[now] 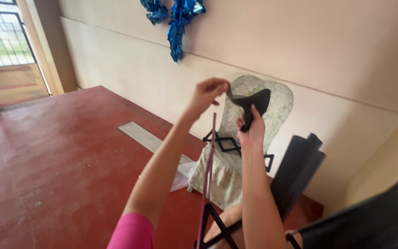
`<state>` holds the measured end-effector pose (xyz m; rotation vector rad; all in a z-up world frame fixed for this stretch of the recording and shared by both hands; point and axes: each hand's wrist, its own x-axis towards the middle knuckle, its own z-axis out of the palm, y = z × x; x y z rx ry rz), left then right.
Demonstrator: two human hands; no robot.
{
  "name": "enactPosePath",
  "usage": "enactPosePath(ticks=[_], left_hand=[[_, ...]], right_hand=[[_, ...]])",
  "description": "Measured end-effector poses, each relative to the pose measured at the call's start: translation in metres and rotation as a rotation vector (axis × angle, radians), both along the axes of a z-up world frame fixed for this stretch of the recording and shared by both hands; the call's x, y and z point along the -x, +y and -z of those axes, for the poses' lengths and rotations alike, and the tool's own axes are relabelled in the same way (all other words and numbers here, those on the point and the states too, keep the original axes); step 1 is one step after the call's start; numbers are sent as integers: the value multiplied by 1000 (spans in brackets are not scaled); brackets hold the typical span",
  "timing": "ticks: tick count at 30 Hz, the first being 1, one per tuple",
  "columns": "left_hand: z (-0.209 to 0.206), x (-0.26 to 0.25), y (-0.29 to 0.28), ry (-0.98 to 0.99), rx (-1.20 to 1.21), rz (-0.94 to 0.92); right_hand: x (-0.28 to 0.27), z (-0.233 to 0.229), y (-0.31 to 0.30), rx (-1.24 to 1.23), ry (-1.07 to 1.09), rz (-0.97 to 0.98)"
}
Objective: The person assembles a metal frame structure by attaching black fabric panels to the metal poles. They slide the fabric sleeves over the poles and secure them using small metal clips or fasteners.
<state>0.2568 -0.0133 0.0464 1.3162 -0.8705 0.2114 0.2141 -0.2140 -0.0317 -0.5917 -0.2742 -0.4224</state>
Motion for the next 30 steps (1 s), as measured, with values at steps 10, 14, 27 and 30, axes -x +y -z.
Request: enactPosePath(ticks=[10,14,27,30], left_hand=[[25,14,6,127,139,82],[29,18,4,107,177,112],[31,18,0,92,169,219],[32,14,2,137,175,276]], right_hand=[[-8,30,7,-57,9,-64],[3,28,14,-65,11,-68],[26,24,1,-13,19,14],[27,22,1,21,12,58]])
